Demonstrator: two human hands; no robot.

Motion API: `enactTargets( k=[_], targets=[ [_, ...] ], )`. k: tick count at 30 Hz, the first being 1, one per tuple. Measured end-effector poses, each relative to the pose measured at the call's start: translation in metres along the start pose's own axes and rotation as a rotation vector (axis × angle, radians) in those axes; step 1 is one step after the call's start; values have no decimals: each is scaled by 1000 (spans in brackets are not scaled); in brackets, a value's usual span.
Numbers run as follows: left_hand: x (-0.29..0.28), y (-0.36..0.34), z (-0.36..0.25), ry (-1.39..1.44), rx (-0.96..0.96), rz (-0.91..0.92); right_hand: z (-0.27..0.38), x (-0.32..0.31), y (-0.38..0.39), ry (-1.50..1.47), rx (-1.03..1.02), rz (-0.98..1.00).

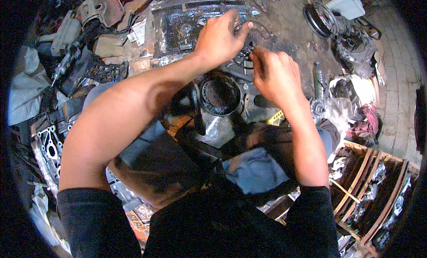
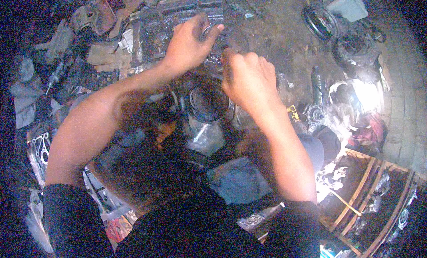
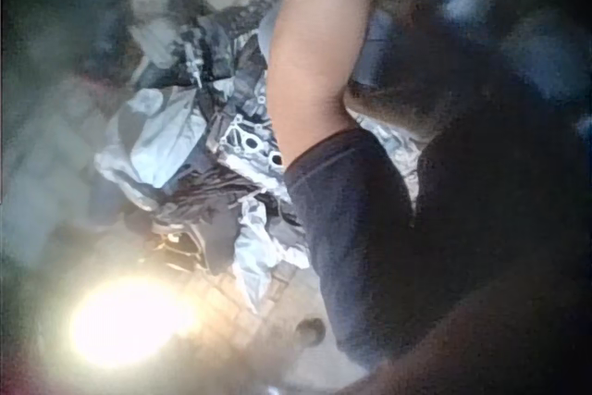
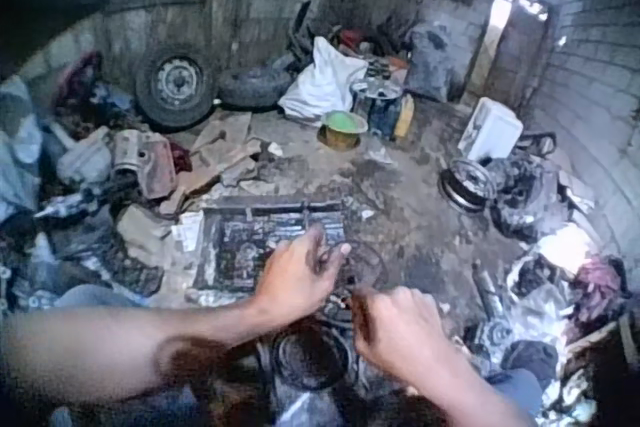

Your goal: The person sits on the floor and uses a small tool to scrape and clean a circular mechanical component. They repeatedly wipe the part with a cloth and continue scraping different areas of the component's surface.

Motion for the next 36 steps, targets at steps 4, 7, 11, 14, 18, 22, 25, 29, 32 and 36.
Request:
enactTargets(
  k=[4,7,11,14,18,22,25,29,32,36],
  targets=[
    [-1,3,4,12,10,-61,-2,2,2,20,-28,15],
    [0,2,3,-2,32,-75,-2,8,1,-1,-38,-37],
    [-1,0,2,-32,-52,27,-6,12,7,22,7,-39],
    [-2,2,1,1,-87,53,-5,12,11,3,-20,-52],
    [3,1,2,-2,-21,-69,-1,18,4,-15,-61,-116],
    [-1,-1,4,-17,-70,-8,-5,14,7,-6,-25,-81],
    [-4,2,0,1,-102,46,-5,11,9,-1,-4,-61],
    [-1,2,-4,3,-98,43,3,11,2,-26,17,-87],
    [-2,0,1,-19,-83,25,-3,7,4,26,29,-20],
    [-4,0,1,-32,-109,54,-16,-8,14,4,98,-8]
  ],
)
Point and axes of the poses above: each hand's wrist, its own y-axis away from the middle knuckle, its own x-axis out of the palm, z = x × y, the point moved 3 cm from there along -y, towards the middle knuckle, and after that the axes turned 11 degrees about -y, right-handed, at the moved point
